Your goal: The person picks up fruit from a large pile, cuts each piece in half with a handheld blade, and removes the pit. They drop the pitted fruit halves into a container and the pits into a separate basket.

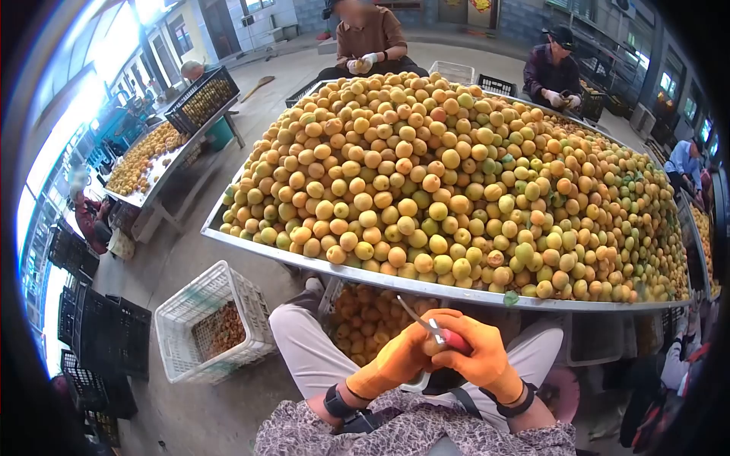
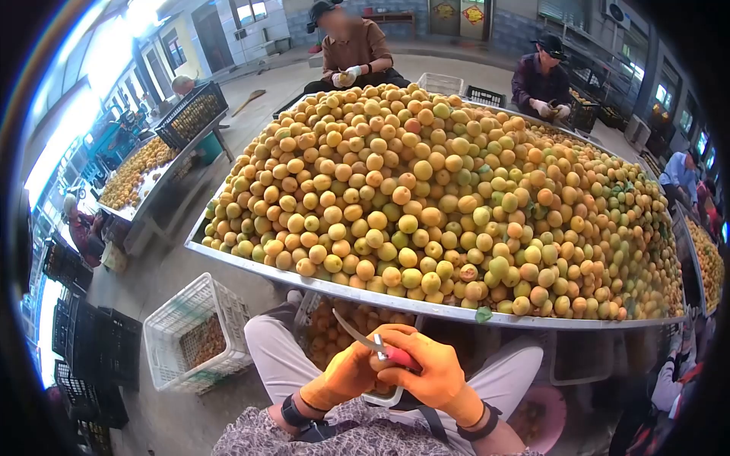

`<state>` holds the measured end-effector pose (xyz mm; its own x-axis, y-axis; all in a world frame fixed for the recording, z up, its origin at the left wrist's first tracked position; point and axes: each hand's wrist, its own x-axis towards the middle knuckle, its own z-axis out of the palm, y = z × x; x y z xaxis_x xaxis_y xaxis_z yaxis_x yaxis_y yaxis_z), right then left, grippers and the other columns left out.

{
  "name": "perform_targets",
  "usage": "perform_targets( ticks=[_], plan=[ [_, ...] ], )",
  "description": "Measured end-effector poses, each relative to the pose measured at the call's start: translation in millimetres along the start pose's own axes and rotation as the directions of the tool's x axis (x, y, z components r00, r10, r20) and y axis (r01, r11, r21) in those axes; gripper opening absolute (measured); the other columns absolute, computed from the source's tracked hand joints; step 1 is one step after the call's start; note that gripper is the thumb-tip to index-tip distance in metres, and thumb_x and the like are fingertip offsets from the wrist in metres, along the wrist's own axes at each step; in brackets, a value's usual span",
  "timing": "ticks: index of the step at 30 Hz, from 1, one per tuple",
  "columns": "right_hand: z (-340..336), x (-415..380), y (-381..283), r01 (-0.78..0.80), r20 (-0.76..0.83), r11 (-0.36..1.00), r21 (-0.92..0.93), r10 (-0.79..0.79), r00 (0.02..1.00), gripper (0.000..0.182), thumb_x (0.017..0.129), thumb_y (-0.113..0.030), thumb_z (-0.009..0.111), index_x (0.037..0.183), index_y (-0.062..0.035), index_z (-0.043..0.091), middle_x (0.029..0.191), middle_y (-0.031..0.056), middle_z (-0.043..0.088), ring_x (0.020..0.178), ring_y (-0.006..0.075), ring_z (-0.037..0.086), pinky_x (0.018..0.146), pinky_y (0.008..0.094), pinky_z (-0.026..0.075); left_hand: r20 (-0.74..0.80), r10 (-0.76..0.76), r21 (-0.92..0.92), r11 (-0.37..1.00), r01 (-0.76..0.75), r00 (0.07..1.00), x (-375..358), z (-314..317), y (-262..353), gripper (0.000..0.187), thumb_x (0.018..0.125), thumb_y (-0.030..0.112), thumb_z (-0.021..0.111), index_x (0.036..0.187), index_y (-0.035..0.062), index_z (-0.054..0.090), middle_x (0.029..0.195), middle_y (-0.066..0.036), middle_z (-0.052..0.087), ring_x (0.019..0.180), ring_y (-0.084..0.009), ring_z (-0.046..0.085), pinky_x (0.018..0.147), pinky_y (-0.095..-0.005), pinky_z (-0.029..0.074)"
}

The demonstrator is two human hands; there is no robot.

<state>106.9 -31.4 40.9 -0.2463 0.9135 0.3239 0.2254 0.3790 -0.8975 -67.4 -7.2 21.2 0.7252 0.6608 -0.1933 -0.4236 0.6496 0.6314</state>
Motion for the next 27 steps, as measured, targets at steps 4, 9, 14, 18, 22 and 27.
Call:
perform_targets(
  ticks=[4,9,14,18,22,27],
  plan=[
    [-4,-1,-9,0.08,0.075,0.951,-0.298,-0.06,0.995,0.055,0.071,-0.018,0.082,0.12,-0.007,0.06,0.113,0.0159,0.065,0.076,0.0297,0.068,0.064,0.0334,0.055,0.016,0.231,0.642,0.744,-0.187,0.973,7,-15,-4,0.042,0.103,0.039,0.039,0.107,0.005,0.062,0.081,-0.001,0.058,0.064,-0.0075,0.048,0.052,-0.0207,0.035],
    [11,-4,9,0.139,0.024,0.915,-0.38,-0.141,0.99,0.053,0.075,-0.021,0.078,0.12,-0.004,0.056,0.109,0.0165,0.066,0.073,0.0342,0.066,0.06,0.0342,0.054,-0.218,-0.046,0.212,0.973,0.093,0.975,14,-10,-12,0.044,0.097,0.041,0.048,0.119,0.0036,0.053,0.111,-0.009,0.06,0.086,-0.0164,0.06,0.068,-0.0256,0.048],
    [32,-16,22,-0.02,-0.136,1.0,0.003,0.021,0.991,0.039,0.089,-0.026,0.068,0.115,0.0002,0.055,0.082,0.0152,0.063,0.068,0.0264,0.067,0.06,0.0326,0.051,-0.056,0.54,0.775,0.553,-0.305,0.84,7,10,-8,0.033,0.099,0.023,0.041,0.121,0.0011,0.052,0.087,-0.008,0.061,0.077,-0.0154,0.058,0.069,-0.0284,0.047],
    [43,-9,31,-0.238,-0.162,0.806,0.542,0.378,0.911,0.03,0.096,-0.029,0.059,0.106,-0.0003,0.057,0.074,-0.0024,0.054,0.066,0.0049,0.048,0.058,0.0211,0.041,-0.12,0.559,0.761,0.582,-0.286,0.82,9,2,-14,0.04,0.1,0.029,0.042,0.128,0.0018,0.049,0.084,-0.001,0.058,0.073,-0.0069,0.052,0.066,-0.0215,0.043],
    [29,-10,45,-0.387,0.179,0.34,0.857,0.508,0.842,0.044,0.095,-0.04,0.059,0.114,-0.0005,0.057,0.071,-0.0013,0.051,0.048,0.0029,0.034,0.044,0.0196,0.026,-0.268,0.392,0.401,0.876,-0.268,0.88,8,-18,-12,0.041,0.099,0.032,0.05,0.129,0.005,0.047,0.08,-0.001,0.058,0.068,-0.0061,0.051,0.057,-0.0214,0.04],
    [26,-11,38,-0.377,0.205,0.398,0.836,0.411,0.888,0.078,0.085,-0.067,0.054,0.126,-0.0009,0.047,0.08,0.0059,0.06,0.041,0.0034,0.028,0.041,0.0199,0.023,-0.138,0.191,-0.135,0.968,-0.21,0.972,-10,-31,0,0.045,0.099,0.047,0.038,0.112,0.0064,0.052,0.068,-0.002,0.051,0.052,-0.0117,0.042,0.048,-0.0242,0.033]
  ],
)
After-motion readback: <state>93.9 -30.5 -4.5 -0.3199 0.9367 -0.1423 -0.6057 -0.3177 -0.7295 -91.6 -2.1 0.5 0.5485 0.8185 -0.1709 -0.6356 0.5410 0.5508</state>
